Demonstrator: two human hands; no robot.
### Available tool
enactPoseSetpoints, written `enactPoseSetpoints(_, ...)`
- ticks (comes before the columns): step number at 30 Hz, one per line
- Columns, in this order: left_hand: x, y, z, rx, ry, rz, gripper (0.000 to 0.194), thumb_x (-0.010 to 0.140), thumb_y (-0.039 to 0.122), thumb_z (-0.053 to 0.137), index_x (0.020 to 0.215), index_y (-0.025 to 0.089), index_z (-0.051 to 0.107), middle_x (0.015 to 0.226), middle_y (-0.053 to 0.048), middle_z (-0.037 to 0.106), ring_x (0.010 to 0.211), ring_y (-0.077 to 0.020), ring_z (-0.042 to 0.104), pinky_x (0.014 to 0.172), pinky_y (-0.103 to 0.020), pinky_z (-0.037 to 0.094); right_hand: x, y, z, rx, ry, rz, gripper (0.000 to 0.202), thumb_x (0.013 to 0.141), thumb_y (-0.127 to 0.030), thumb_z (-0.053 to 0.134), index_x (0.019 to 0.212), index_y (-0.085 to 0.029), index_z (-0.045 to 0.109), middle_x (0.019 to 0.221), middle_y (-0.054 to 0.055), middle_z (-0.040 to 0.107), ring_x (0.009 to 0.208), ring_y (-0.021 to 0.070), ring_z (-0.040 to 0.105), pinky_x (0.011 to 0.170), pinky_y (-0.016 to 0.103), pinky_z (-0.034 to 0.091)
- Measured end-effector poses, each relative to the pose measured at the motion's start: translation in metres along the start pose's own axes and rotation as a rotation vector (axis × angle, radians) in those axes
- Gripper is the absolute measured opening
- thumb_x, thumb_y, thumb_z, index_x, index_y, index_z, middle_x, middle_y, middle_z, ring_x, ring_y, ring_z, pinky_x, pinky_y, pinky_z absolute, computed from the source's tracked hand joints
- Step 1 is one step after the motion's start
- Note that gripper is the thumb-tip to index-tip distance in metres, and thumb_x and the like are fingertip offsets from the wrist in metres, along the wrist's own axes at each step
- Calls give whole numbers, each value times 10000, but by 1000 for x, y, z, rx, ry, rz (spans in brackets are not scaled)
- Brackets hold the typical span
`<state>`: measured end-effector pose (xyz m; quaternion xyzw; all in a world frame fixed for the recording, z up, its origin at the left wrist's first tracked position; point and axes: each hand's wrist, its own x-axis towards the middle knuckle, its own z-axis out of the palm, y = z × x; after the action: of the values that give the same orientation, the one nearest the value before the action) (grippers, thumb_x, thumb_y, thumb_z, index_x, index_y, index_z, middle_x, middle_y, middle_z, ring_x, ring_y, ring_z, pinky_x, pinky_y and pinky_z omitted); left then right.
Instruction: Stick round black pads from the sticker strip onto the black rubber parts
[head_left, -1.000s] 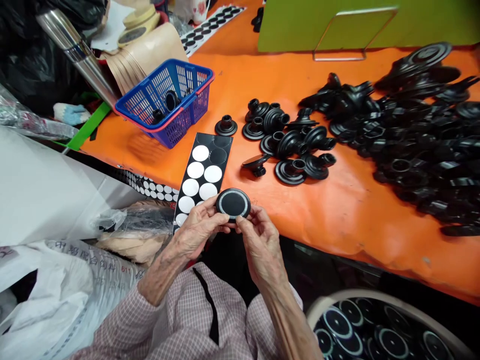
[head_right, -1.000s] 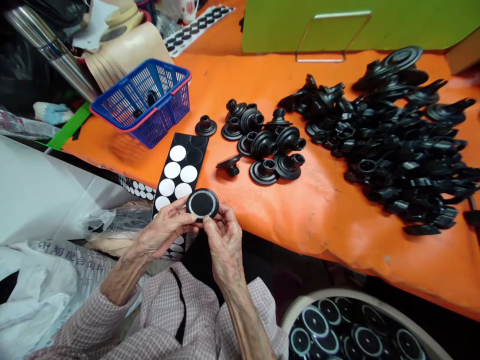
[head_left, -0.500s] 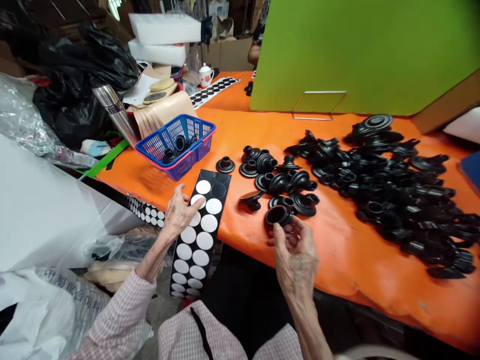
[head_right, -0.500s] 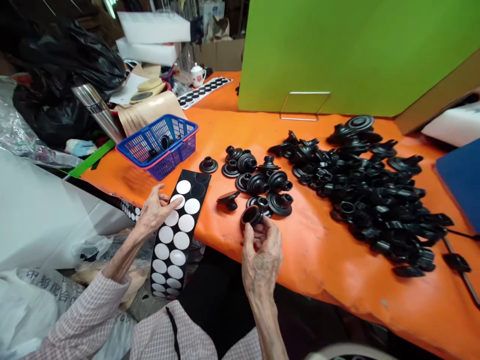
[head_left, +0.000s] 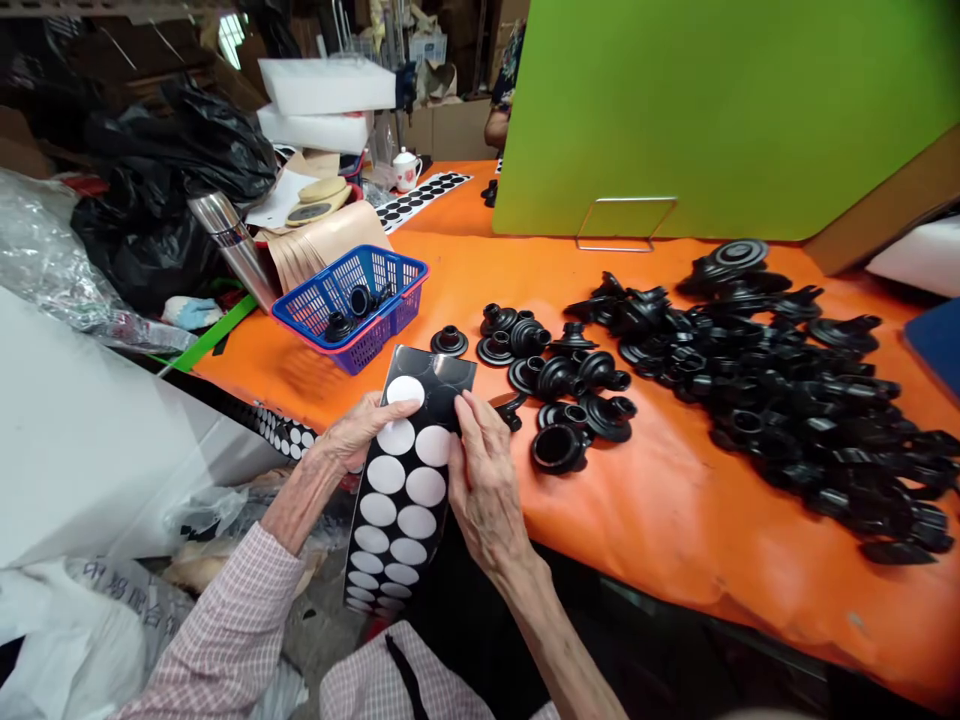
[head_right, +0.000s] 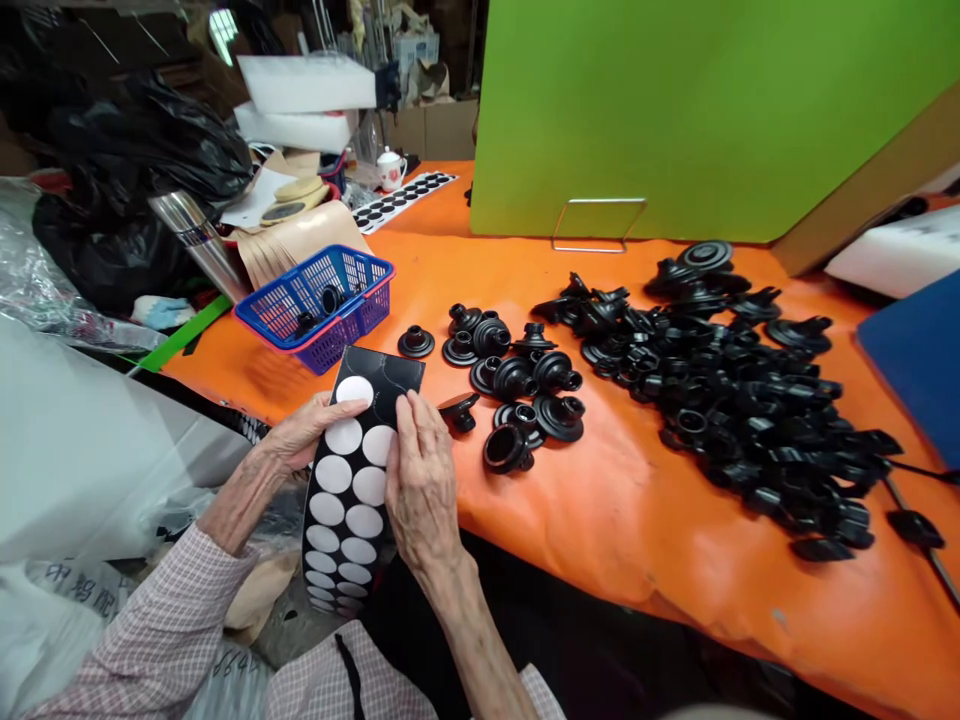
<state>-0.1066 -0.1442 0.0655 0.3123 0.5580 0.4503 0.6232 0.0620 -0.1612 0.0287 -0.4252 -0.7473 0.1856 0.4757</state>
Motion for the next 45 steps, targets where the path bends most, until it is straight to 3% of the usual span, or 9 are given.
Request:
enactPoseSetpoints(12,-7,0,0,21,-47,4,326,680,373,777,877,125,697,788,-66,719,729,-187,647,764,-317,498,15,3,23,53,99,126,331,968,-292,334,1089,-186,623,1057,140,685,1020,249,629,892,448,528)
enactPoseSetpoints(19,5,-16,-14,790,543,370,598,736,406,687,1238,130,516,1041,-125,614,1011,-297,557,927,-466,430,-8,-9,-16,110,98,288,227,973,-285,366,866,-230,558,761,44,670,677,172,667,631,285,530)
enactPoseSetpoints(22,1,-26,-8,1065,746,574,444,800,383,617,1154,123,551,1110,-158,533,1102,-320,470,979,-484,377,-28,-12,-30,137,72,350,179,976,-279,389,888,-234,538,748,26,695,612,165,681,581,267,530)
enactPoseSetpoints(27,-23,-29,19,1009,588,624,227,871,388,521,755,196,555,809,-56,525,819,-215,521,786,-347,425,-44,-7,-29,96,118,262,145,964,-204,420,952,-234,561,775,30,709,639,167,699,621,271,561)
enactPoseSetpoints(33,-43,-25,44,516,-39,207,284,845,452,544,749,184,539,639,29,491,595,-118,470,589,-254,385,-46,-4,-12,117,86,80,246,939,-213,453,1107,-225,632,1081,114,691,1005,239,681,821,374,587)
enactPoseSetpoints(38,-49,-30,49,339,-82,63,233,810,397,550,798,166,577,734,4,546,585,-100,504,557,-233,404,-45,-11,-14,471,-3,550,240,888,-382,559,1028,-192,609,977,85,673,772,180,684,685,324,593)
enactPoseSetpoints(40,-56,-34,44,500,32,164,259,822,409,543,862,166,625,842,-36,587,638,-122,546,604,-262,435,-42,-13,-16,588,-8,720,266,862,-457,580,848,-191,579,697,4,624,562,127,602,545,257,537)
enactPoseSetpoints(43,-68,-49,20,693,575,369,421,802,425,590,1145,181,597,1105,-108,578,875,-201,588,816,-352,466,-39,-15,-20,665,-12,810,335,827,-525,602,777,-198,549,544,-49,532,495,96,510,494,205,449)
enactPoseSetpoints(45,-76,-68,-6,677,809,300,594,726,424,679,1244,170,541,1203,-144,555,1066,-275,548,944,-421,427,-40,-15,-25,711,-14,849,360,796,-548,634,791,-197,553,543,-54,530,510,90,496,517,195,433)
